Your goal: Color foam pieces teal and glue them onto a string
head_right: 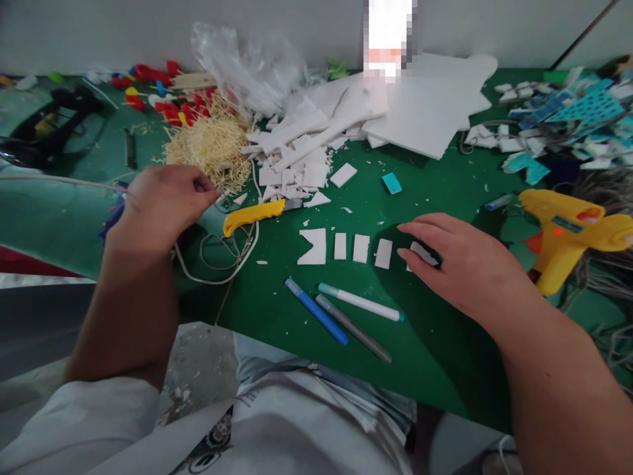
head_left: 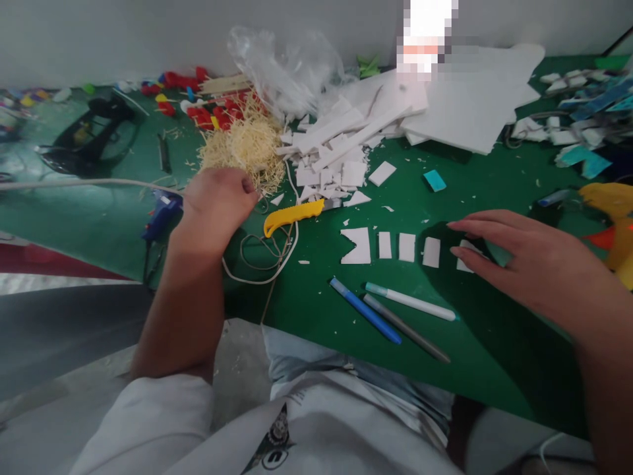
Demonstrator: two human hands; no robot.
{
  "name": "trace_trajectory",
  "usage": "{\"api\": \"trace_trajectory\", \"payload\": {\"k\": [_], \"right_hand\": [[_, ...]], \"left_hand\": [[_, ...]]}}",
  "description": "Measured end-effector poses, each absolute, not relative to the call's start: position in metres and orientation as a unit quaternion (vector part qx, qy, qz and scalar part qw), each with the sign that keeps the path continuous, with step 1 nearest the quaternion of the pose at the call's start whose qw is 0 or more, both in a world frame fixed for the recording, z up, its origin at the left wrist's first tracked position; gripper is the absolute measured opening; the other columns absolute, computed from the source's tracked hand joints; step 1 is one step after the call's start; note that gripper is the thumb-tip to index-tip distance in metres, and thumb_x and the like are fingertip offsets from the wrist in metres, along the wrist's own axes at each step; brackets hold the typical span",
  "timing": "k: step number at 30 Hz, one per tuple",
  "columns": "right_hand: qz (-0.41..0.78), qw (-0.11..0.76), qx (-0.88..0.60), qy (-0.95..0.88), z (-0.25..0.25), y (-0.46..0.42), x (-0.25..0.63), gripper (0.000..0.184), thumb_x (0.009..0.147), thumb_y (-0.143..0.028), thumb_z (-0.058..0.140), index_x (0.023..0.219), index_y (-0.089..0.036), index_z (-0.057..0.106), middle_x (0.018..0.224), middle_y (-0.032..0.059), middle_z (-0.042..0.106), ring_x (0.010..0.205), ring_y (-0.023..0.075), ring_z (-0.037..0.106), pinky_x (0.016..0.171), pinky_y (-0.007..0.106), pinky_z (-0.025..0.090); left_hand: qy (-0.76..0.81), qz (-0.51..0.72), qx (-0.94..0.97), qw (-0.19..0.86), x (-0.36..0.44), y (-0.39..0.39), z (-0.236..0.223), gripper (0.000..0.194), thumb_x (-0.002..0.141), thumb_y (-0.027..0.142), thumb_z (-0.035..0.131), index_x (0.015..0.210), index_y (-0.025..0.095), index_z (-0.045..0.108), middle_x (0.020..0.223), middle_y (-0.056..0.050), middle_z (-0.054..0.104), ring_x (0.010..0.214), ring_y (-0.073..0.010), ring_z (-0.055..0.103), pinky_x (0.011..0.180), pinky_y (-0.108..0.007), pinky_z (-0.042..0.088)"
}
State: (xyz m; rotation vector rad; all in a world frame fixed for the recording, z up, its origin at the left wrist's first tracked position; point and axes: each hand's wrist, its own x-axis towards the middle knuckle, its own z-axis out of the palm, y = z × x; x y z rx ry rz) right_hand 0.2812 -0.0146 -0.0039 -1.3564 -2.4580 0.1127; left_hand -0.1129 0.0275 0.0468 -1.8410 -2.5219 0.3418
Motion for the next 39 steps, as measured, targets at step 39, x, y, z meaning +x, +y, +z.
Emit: {"api": "trace_trajectory", "payload": {"k": [39], "right_hand": [[0.219,0.306,-0.489,-0.787,0.017,-0.036,0.244,0.018,0.09,-0.047,0.068,0.092,-0.031,0.076,0.093,0.0044,0.078,0.072,0.0194,0.07,0.069,0.039,0.059]], "left_hand": [[-0.346,-0.446,-0.476,-0.675,0.015,-0.019,0.028,0.01,0.077,0.017,0.084,0.085,0.021,0.078,0.076,0.004,0.074,0.056,-0.0045,0.058,0.052,-0.017,0.051]]}}
